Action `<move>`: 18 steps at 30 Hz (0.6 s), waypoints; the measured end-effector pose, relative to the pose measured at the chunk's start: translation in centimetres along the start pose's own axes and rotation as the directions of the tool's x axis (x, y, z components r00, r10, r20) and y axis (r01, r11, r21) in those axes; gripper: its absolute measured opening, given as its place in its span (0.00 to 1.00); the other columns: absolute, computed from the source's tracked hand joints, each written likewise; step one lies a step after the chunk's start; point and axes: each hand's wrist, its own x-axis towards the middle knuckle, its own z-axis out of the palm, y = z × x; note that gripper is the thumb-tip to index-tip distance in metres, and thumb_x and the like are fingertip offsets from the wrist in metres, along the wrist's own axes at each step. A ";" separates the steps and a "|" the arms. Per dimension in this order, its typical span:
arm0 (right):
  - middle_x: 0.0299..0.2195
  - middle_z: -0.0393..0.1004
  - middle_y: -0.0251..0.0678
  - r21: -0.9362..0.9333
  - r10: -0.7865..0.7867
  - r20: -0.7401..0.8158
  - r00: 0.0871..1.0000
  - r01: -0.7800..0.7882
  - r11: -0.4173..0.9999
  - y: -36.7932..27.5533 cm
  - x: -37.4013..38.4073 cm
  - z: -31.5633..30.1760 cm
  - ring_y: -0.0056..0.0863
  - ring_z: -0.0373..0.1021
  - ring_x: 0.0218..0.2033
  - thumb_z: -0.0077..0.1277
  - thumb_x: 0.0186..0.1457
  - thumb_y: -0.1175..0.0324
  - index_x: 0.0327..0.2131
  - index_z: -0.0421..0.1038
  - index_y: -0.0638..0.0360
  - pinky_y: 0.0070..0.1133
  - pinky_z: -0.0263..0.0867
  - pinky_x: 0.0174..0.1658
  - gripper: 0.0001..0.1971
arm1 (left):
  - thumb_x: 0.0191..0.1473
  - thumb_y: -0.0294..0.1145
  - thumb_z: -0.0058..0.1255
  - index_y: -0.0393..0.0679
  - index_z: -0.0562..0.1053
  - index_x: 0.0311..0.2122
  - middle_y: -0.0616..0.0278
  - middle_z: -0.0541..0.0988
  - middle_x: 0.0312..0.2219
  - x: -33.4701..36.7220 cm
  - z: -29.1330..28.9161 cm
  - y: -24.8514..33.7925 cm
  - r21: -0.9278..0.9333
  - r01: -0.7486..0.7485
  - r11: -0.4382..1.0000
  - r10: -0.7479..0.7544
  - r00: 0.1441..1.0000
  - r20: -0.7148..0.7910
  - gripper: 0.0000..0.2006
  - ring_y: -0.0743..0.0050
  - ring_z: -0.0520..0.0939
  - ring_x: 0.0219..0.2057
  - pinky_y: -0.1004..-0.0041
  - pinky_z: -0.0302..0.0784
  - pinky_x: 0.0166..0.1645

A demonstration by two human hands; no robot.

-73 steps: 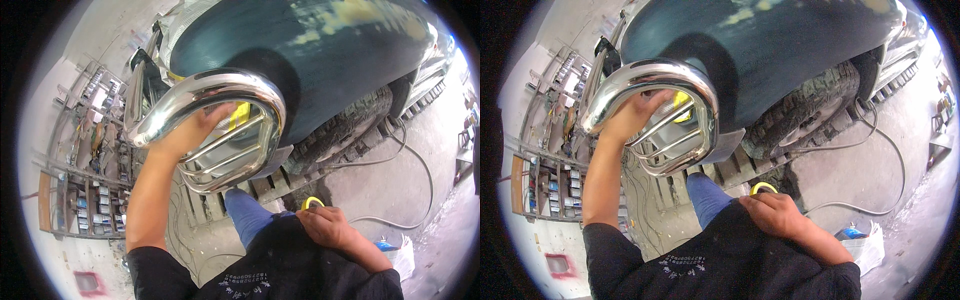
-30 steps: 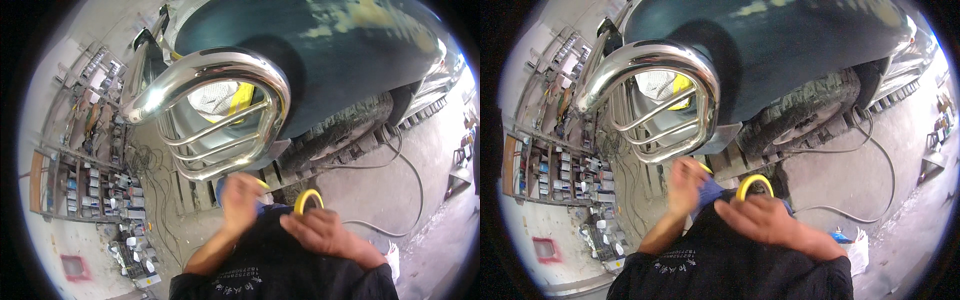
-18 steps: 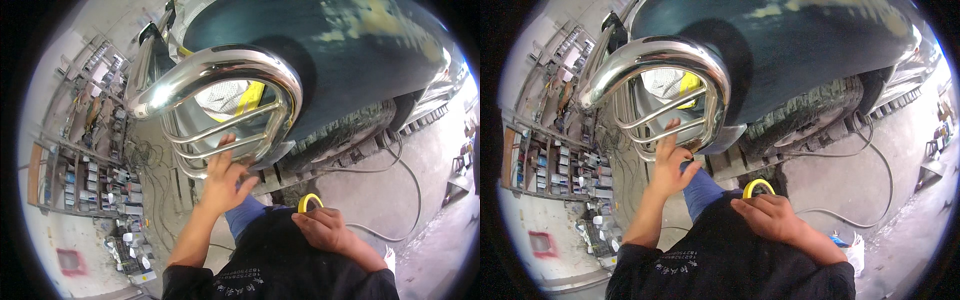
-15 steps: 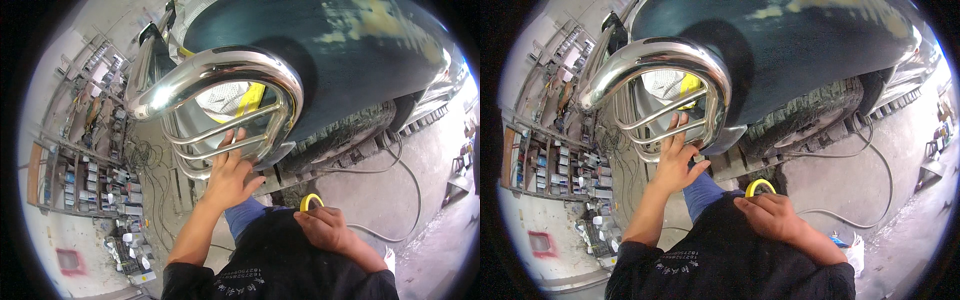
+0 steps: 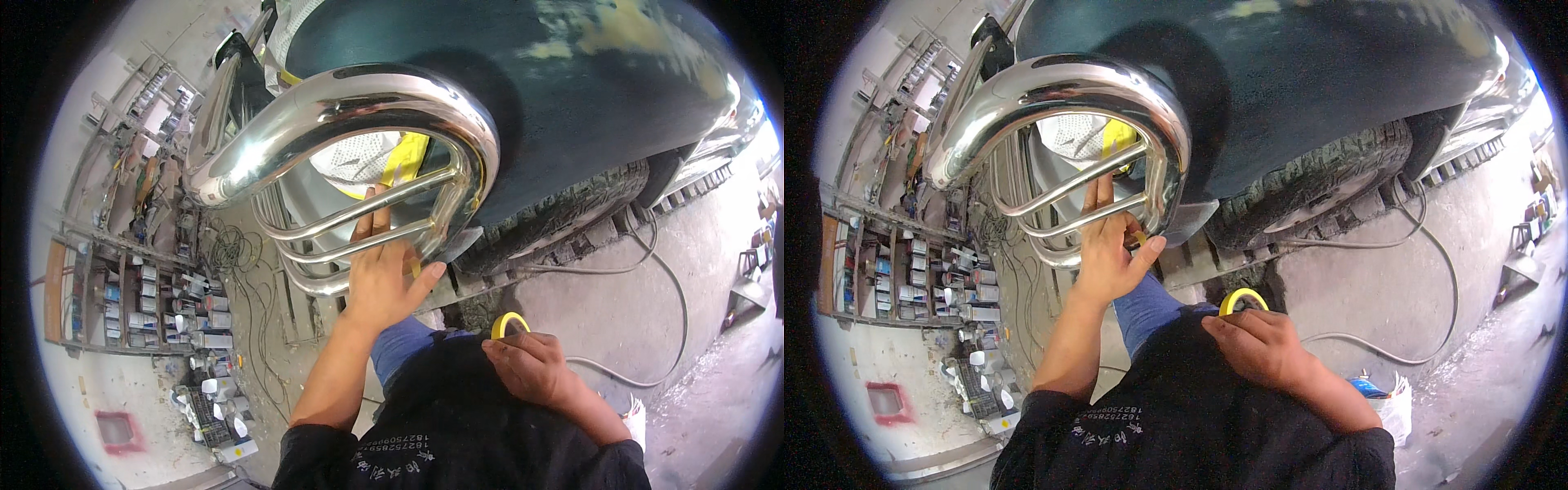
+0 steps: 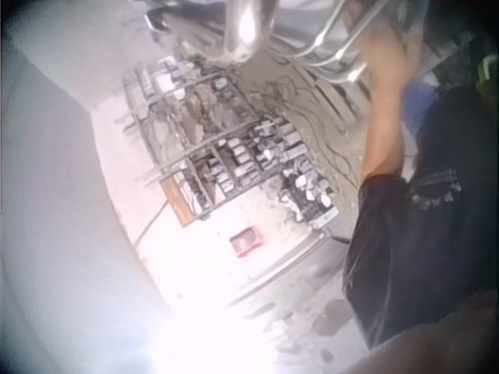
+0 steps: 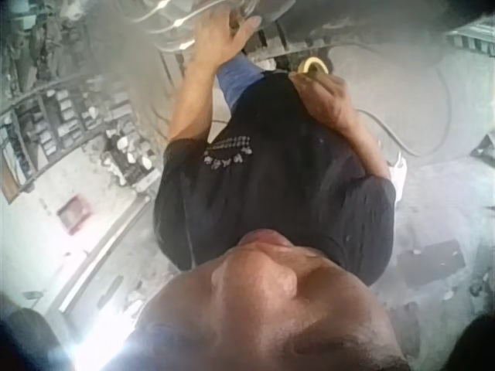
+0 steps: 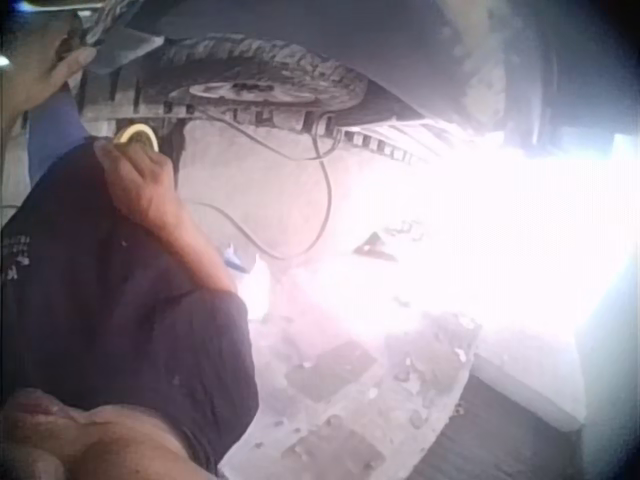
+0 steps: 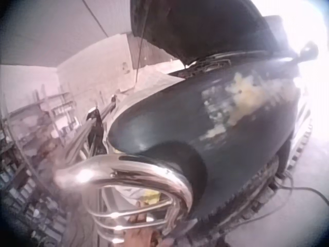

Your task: The person applies yellow masking tape to the edges of a chrome bull bar attached to a vehicle's front bumper. They carefully wrap the tape around the curved metal bars and along the bumper surface to protect adjacent areas.

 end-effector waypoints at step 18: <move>0.24 0.70 0.31 -0.069 0.012 0.024 1.000 -0.010 0.998 0.8 -0.8 -0.7 0.26 0.69 0.21 0.58 0.43 0.79 0.38 0.75 0.62 0.22 0.70 0.25 0.14 | 0.51 0.25 0.57 0.40 0.69 0.38 0.47 0.77 0.44 -1.7 -8.1 0.6 -0.335 0.005 0.942 -0.064 0.984 -0.166 0.10 0.61 0.81 0.37 0.67 0.76 0.41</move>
